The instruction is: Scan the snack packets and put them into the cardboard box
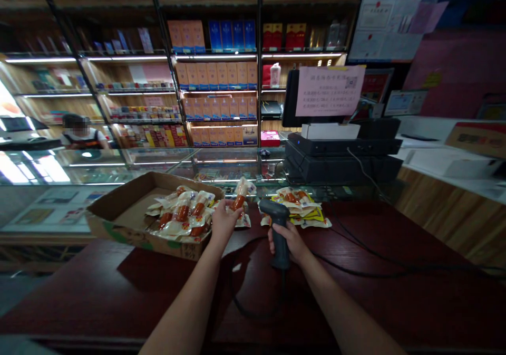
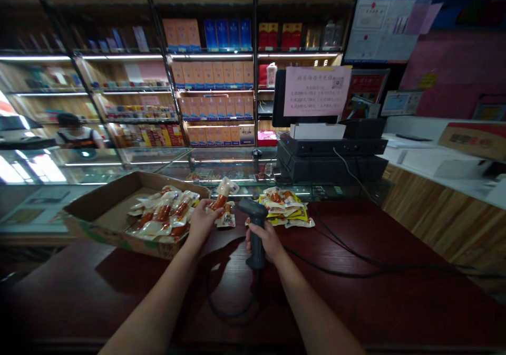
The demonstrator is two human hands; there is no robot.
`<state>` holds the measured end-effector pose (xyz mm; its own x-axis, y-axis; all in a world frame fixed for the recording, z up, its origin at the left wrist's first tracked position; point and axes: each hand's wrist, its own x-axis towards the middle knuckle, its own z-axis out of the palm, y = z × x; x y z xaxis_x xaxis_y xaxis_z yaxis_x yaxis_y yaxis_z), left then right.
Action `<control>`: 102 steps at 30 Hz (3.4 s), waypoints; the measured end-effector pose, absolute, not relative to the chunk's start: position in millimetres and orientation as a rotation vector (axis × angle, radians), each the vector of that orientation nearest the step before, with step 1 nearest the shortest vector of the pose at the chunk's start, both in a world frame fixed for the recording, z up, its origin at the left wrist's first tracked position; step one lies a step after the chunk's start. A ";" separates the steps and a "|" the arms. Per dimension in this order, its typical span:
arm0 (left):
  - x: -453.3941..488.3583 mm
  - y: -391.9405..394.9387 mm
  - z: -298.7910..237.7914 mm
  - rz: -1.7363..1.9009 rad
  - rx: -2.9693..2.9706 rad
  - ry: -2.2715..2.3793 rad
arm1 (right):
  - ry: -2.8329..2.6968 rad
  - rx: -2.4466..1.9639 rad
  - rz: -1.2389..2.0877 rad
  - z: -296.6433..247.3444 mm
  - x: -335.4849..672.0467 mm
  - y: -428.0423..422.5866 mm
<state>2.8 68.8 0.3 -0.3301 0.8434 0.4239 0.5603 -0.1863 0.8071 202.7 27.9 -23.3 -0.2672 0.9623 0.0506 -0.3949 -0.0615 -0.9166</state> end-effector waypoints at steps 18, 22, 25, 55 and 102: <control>-68.5 34.4 43.7 1.402 1.825 2.556 | -1.153 -0.664 1.613 -0.9 172.1 24.6; -28.1 50.5 23.7 1.598 2.116 2.100 | -1.118 -0.712 1.594 -8.8 186.2 27.5; 7.0 68.7 -5.7 1.469 2.152 1.904 | -1.096 -0.747 1.569 -18.7 197.3 29.1; 4.7 110.7 -75.4 1.038 1.901 2.025 | -1.090 -0.786 1.563 -51.8 219.5 32.6; 24.1 101.6 -65.5 1.605 0.602 0.768 | -1.201 -0.676 1.674 -48.2 218.7 23.8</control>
